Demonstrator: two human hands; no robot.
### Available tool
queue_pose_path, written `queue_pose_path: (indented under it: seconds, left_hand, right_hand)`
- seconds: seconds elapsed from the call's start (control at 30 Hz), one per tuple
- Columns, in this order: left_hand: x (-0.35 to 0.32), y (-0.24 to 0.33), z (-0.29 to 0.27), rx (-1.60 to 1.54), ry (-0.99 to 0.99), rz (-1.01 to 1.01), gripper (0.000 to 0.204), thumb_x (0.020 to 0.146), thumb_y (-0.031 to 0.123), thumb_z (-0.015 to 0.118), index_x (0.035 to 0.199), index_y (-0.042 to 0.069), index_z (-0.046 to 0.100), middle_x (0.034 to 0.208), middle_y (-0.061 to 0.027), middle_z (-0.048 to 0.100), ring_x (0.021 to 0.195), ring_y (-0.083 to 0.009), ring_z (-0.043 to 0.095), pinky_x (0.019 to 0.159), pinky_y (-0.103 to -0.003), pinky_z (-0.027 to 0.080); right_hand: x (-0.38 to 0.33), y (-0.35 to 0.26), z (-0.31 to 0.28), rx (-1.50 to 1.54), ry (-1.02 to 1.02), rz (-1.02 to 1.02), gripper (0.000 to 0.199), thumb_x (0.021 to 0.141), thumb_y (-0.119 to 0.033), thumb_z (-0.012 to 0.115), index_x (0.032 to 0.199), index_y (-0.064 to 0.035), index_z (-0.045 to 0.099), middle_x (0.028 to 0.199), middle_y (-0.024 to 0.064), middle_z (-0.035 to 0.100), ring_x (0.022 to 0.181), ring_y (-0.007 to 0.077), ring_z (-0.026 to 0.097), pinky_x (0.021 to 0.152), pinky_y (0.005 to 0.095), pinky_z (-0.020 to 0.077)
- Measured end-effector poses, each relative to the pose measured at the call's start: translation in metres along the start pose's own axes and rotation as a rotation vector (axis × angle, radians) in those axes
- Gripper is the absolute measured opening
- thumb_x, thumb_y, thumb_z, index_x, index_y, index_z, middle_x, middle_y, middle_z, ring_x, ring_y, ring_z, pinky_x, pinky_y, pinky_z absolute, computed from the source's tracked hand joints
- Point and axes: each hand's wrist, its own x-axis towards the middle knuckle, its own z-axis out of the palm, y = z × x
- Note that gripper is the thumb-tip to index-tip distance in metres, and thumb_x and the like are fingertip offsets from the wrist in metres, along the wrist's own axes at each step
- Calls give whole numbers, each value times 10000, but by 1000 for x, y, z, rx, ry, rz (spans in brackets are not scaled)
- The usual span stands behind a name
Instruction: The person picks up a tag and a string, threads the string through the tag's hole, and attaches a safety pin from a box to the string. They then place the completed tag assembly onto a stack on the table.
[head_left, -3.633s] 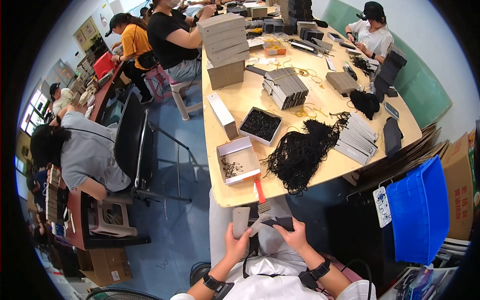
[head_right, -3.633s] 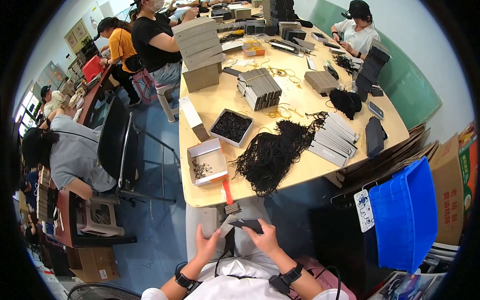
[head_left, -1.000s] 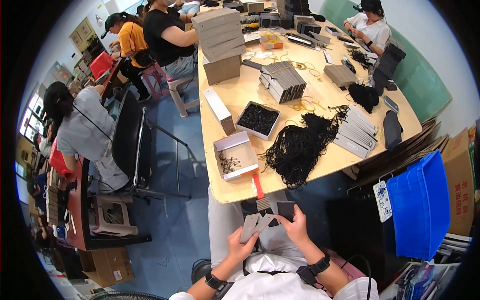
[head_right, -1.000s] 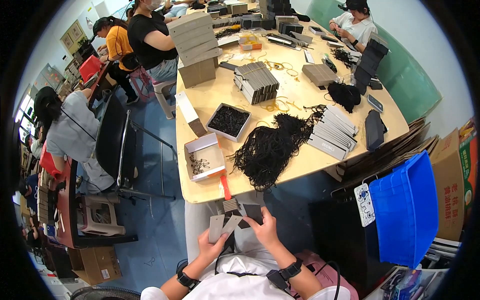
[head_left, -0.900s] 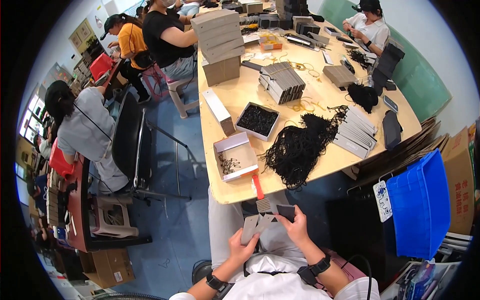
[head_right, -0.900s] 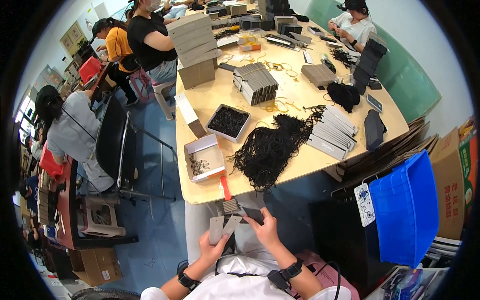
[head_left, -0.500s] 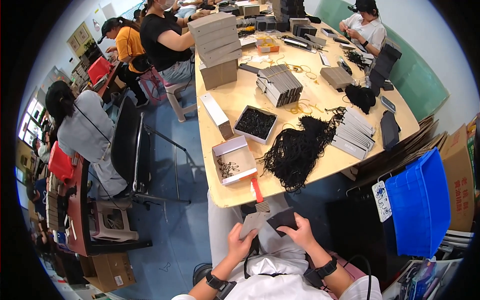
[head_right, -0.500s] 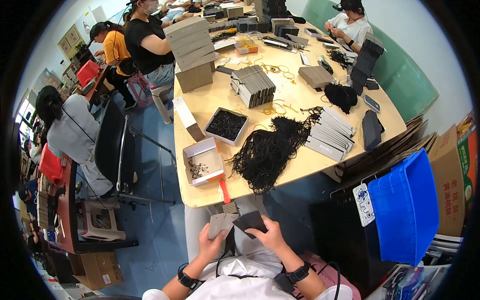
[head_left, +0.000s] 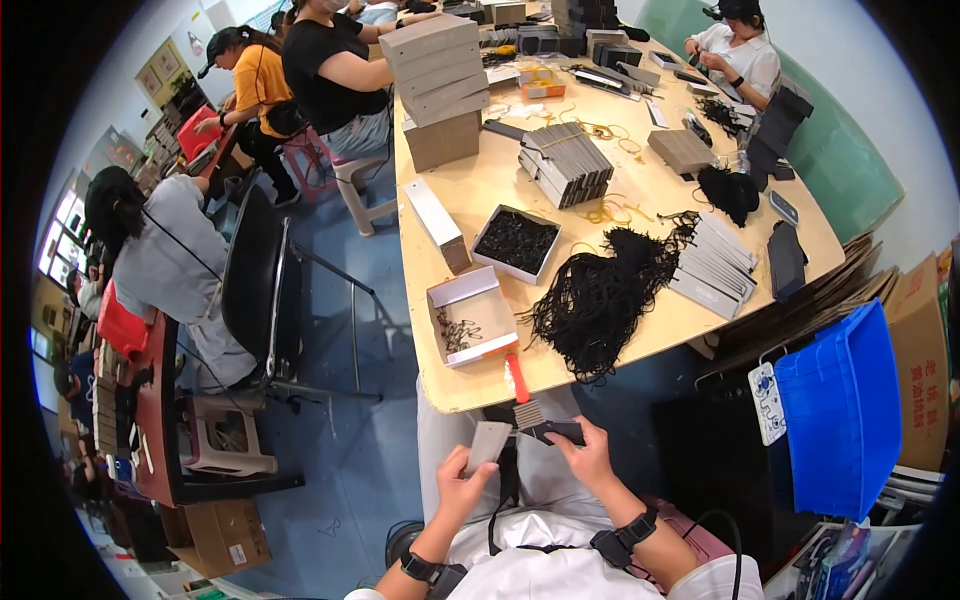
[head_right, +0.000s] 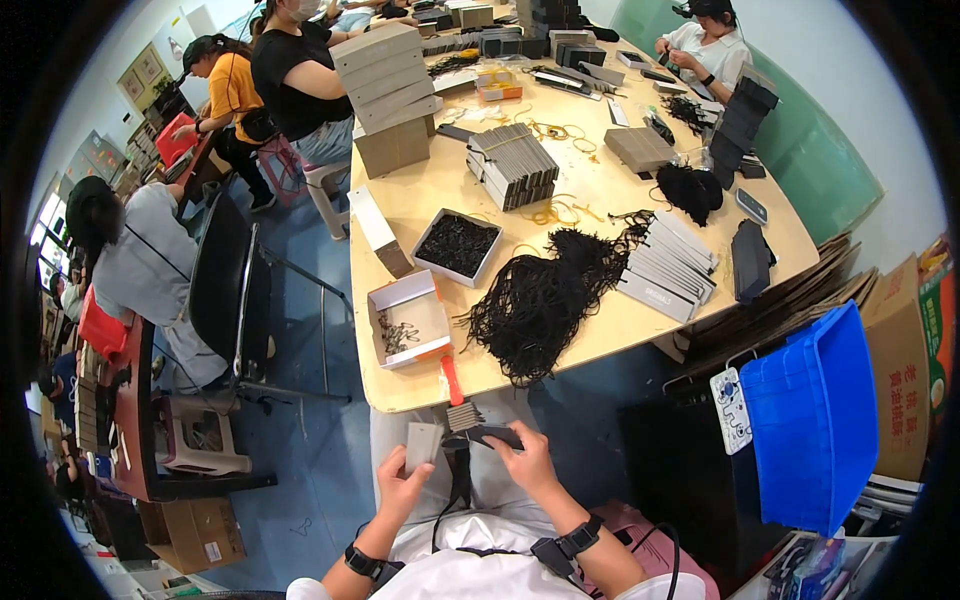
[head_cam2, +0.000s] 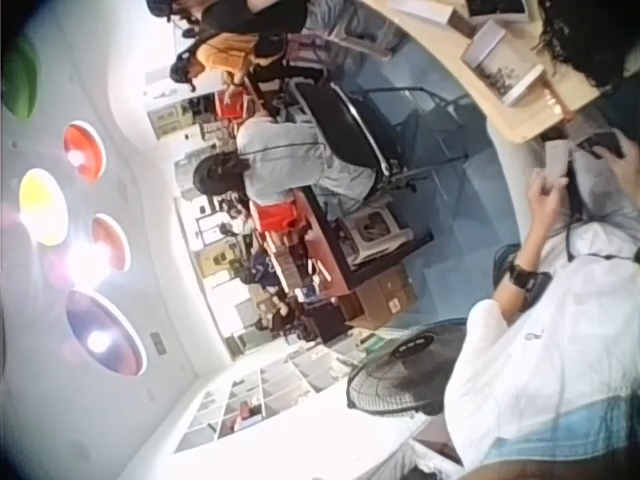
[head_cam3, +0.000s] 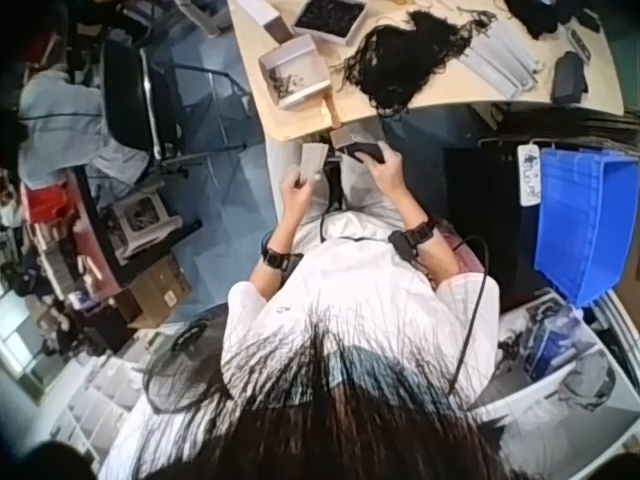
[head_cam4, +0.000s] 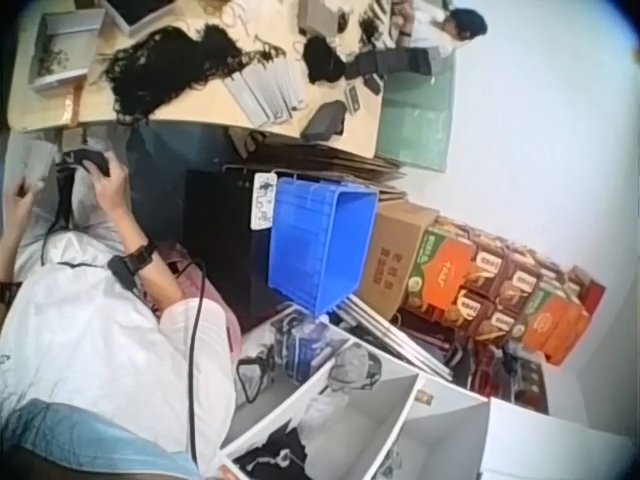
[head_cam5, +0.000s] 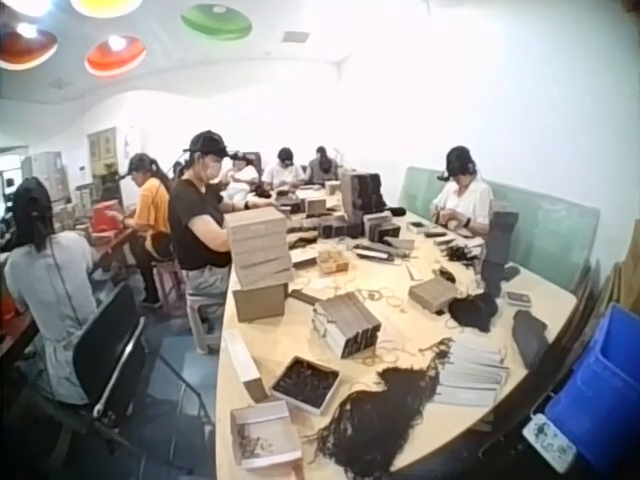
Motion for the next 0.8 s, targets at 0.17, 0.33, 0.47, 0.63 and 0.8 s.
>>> queue_pose_path:
  seconds: [0.17, 0.33, 0.47, 0.63, 0.8]
  left_hand:
    - [-9, 11, 19, 43, -27, 47, 245, 797, 153, 745, 955, -4, 643, 825, -63, 662, 742, -118, 602, 658, -249, 462]
    - [-10, 11, 33, 103, 23, 18, 237, 823, 109, 720, 979, -15, 592, 816, -85, 679, 758, -117, 634, 662, -253, 492]
    - [-8, 8, 42, 50, 189, 61, 225, 797, 112, 748, 885, -1, 574, 765, -119, 658, 646, -174, 634, 589, -271, 484]
    - [-3, 12, 40, 139, 207, 125, 215, 800, 101, 743, 866, 3, 564, 725, -112, 636, 608, -173, 606, 568, -281, 469]
    - [-2, 17, 35, 144, 160, 6, 153, 876, 116, 657, 883, -1, 558, 779, -127, 629, 682, -189, 596, 629, -300, 468]
  right_hand:
    - [1, 1, -2, -22, -16, -69, 175, 755, -50, 744, 870, 12, 627, 822, 142, 669, 731, 209, 665, 641, 278, 491]
    - [-3, 0, 3, 162, 100, 34, 174, 778, -47, 737, 899, 22, 632, 835, 108, 683, 732, 143, 648, 646, 258, 498]
    - [-8, 13, -9, 195, 163, 60, 169, 804, -44, 723, 922, 31, 629, 836, 67, 692, 754, 87, 625, 662, 245, 504]
    - [-12, -9, -33, 64, -130, -88, 125, 773, -24, 722, 883, 15, 677, 806, 103, 684, 664, 173, 639, 610, 277, 480]
    - [-12, -14, -15, 15, -35, -35, 173, 788, -86, 731, 922, 9, 676, 800, 130, 689, 661, 199, 663, 602, 285, 492]
